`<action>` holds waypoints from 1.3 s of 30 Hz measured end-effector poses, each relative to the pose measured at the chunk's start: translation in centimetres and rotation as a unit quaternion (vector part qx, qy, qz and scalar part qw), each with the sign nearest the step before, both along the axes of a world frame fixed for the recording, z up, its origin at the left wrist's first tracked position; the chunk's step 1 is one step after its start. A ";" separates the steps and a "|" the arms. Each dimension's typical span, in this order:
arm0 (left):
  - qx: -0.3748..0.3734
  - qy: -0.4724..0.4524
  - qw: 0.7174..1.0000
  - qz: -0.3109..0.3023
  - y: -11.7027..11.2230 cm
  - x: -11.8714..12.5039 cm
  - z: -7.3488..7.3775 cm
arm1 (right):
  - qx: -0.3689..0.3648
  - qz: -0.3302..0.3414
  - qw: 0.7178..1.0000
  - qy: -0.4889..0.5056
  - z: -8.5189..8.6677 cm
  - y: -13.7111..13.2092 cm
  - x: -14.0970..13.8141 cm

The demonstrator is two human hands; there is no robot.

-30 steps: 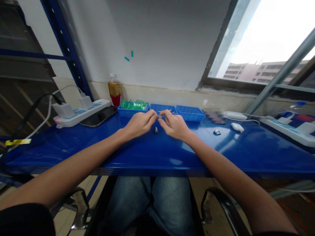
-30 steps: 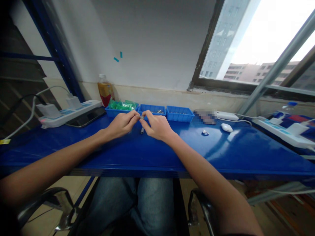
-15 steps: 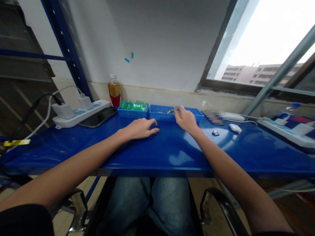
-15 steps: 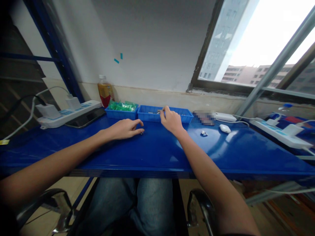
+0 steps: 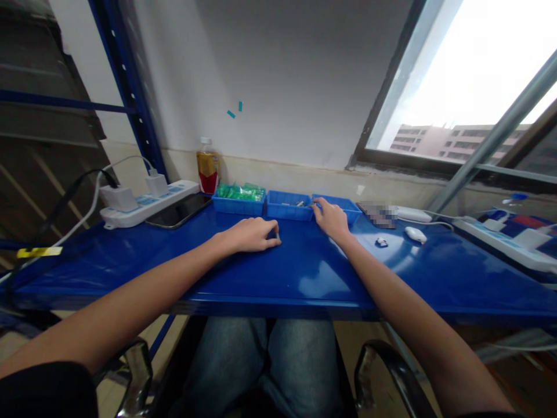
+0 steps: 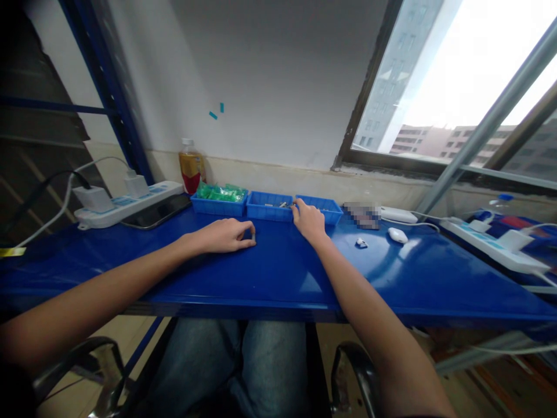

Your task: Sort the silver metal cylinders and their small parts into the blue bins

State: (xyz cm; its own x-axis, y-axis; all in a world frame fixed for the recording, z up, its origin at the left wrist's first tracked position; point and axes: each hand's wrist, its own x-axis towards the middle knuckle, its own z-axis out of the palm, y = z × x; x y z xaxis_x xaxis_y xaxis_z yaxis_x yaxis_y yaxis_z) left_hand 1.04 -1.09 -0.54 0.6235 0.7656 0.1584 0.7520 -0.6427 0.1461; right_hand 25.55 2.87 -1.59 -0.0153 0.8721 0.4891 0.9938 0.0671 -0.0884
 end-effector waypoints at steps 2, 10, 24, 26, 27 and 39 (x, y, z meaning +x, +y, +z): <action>0.001 -0.001 1.000 -0.004 0.0 0.0 0.0 | 0.000 -0.001 1.000 0.004 -0.1 0.1 -0.1; 0.005 -0.013 1.000 -0.003 0.1 0.0 -0.2 | 0.020 -0.032 0.999 0.030 -0.1 0.1 -0.4; 0.052 -0.152 0.985 0.062 1.1 -0.4 0.1 | -0.025 0.233 0.966 -0.105 1.6 -5.9 -5.9; 0.042 -0.136 0.988 0.057 1.2 -0.3 -0.3 | -0.035 0.228 0.964 -0.134 1.5 -6.3 -6.3; 0.038 -0.128 0.989 0.055 1.2 -0.2 -0.4 | -0.043 0.228 0.962 -0.147 1.4 -6.4 -6.5; 0.040 -0.132 0.987 -0.076 0.6 -0.1 0.1 | -0.069 0.255 0.964 -0.021 1.1 -4.3 -5.1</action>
